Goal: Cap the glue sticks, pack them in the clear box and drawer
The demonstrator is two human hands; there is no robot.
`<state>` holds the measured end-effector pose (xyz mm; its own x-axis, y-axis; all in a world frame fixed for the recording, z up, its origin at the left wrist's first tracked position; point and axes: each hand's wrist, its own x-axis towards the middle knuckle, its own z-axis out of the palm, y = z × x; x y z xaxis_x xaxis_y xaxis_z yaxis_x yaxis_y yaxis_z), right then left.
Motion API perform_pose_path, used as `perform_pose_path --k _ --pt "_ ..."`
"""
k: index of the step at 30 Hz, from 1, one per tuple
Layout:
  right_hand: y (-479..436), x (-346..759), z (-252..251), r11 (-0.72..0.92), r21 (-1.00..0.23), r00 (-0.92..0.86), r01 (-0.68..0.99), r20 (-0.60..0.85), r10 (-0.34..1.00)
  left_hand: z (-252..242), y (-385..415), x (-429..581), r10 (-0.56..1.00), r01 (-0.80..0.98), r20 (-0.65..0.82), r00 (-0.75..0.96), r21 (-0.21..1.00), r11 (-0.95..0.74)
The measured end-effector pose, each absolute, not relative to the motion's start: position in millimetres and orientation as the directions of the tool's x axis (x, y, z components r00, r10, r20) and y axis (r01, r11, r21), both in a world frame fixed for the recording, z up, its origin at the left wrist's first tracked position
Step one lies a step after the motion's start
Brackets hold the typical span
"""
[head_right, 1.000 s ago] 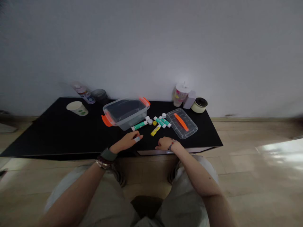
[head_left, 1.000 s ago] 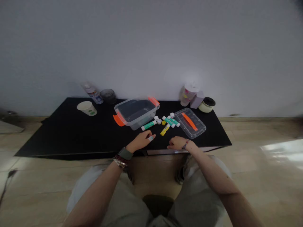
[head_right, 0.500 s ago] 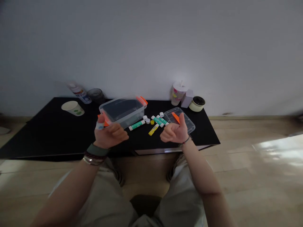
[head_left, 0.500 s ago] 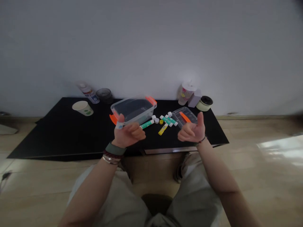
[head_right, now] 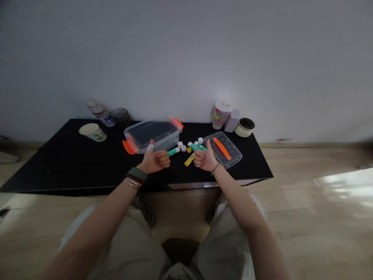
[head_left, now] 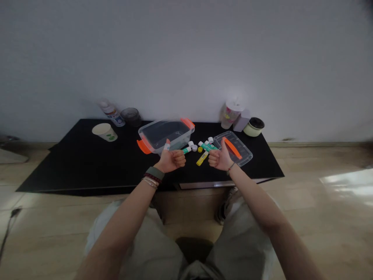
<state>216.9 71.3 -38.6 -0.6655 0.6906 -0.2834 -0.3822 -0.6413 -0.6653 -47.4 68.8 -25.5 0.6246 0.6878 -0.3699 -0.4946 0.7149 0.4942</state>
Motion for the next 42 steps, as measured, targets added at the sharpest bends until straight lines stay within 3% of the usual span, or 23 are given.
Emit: perform_pose_path --k 12,23,36,39,42 --pt "67.4 212.0 -43.1 -0.673 -0.648 -0.761 -0.357 -0.215 0.611 -28.8 67.7 -47.6 0.693 -0.542 -0.344 0.633 0.443 0.714" --pt "65.2 210.8 -40.5 -0.671 -0.67 -0.699 -0.319 -0.311 0.643 -21.2 65.9 -47.2 0.713 -0.554 -0.384 0.587 0.451 0.7" --pt "64.6 208.3 -37.9 -0.618 -0.737 -0.689 -0.274 -0.298 0.661 -20.7 66.6 -48.8 0.723 -0.55 -0.349 0.596 0.478 0.685" --pt "67.7 207.0 -43.9 -0.539 -0.825 -0.61 -0.17 -0.341 0.715 -22.8 67.4 -44.1 0.725 -0.487 -0.35 0.594 0.561 0.67" --pt "69.3 203.1 -54.3 -0.337 -0.932 -0.347 0.133 -0.362 0.865 -30.8 65.2 -34.1 0.752 -0.359 -0.387 0.533 0.702 0.615"
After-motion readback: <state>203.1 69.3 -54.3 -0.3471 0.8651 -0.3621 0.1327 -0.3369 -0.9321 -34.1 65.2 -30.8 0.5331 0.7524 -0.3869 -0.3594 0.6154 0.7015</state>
